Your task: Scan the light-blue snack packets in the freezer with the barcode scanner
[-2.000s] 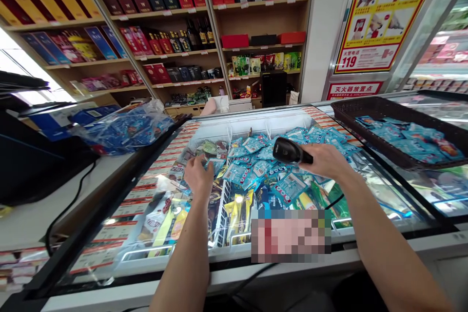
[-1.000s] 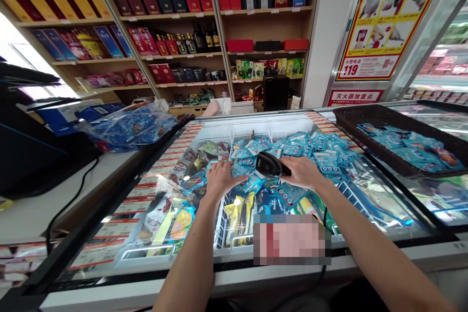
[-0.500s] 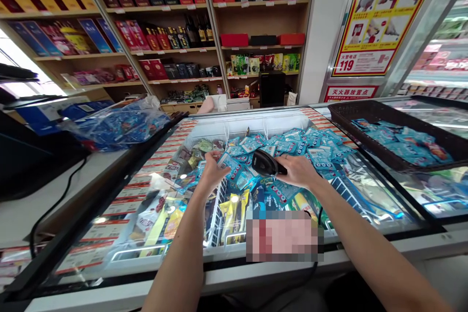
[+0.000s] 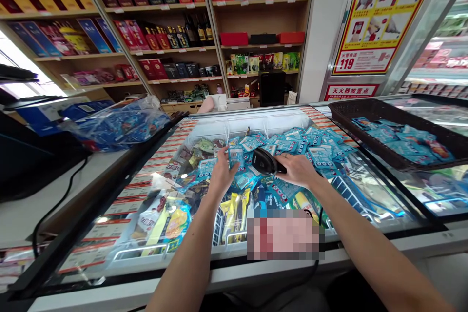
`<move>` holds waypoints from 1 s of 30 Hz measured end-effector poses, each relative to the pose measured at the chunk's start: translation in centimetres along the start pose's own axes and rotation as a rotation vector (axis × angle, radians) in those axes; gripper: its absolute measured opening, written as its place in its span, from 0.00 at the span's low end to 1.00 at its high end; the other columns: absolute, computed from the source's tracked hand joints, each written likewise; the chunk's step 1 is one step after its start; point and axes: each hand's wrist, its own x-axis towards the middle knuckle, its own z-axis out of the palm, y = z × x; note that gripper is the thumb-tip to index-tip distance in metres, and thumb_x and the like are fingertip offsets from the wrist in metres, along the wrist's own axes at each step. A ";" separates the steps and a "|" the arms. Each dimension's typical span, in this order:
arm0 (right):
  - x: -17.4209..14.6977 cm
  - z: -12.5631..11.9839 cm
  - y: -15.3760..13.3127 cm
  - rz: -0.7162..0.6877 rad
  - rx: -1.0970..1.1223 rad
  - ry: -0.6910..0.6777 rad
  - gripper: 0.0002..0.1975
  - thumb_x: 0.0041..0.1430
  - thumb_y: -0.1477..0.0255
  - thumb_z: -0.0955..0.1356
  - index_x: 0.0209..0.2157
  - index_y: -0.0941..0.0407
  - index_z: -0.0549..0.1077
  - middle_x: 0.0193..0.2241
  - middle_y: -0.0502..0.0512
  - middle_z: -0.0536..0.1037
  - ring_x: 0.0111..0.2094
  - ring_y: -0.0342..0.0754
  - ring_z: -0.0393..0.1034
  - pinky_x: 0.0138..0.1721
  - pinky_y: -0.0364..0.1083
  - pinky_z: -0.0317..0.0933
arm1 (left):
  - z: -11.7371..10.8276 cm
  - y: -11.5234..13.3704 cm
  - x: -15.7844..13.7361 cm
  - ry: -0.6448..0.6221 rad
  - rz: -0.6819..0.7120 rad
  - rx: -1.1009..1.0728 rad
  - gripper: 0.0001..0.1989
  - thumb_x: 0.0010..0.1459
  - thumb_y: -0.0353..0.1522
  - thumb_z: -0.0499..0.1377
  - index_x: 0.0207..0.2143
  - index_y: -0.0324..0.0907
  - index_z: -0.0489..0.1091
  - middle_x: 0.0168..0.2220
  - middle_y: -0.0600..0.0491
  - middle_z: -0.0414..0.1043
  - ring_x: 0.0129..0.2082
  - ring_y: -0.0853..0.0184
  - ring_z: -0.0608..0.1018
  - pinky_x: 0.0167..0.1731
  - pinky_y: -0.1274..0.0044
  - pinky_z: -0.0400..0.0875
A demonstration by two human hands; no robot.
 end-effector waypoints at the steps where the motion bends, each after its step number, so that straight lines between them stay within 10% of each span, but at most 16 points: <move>1: 0.0 0.0 0.0 -0.002 0.000 0.003 0.19 0.54 0.62 0.65 0.47 0.53 0.68 0.36 0.52 0.76 0.33 0.47 0.69 0.27 0.43 0.50 | 0.1 -0.2 0.0 -0.025 -0.003 -0.023 0.31 0.53 0.38 0.55 0.57 0.40 0.48 0.46 0.44 0.70 0.37 0.64 0.75 0.35 0.72 0.68; 12: -0.4 -0.2 -0.2 -0.034 0.072 0.087 0.19 0.55 0.64 0.65 0.48 0.55 0.66 0.38 0.54 0.76 0.34 0.47 0.70 0.29 0.43 0.52 | -1.4 1.2 0.1 0.032 0.030 0.061 0.22 0.57 0.41 0.52 0.54 0.50 0.60 0.52 0.53 0.68 0.51 0.62 0.71 0.45 0.73 0.65; 30: -0.4 -0.4 -0.6 -0.041 0.039 0.049 0.17 0.55 0.62 0.65 0.43 0.57 0.67 0.34 0.55 0.76 0.31 0.46 0.69 0.27 0.43 0.49 | -0.7 1.5 0.0 -0.022 0.048 0.104 0.21 0.59 0.40 0.47 0.53 0.45 0.61 0.47 0.50 0.70 0.38 0.65 0.74 0.39 0.75 0.66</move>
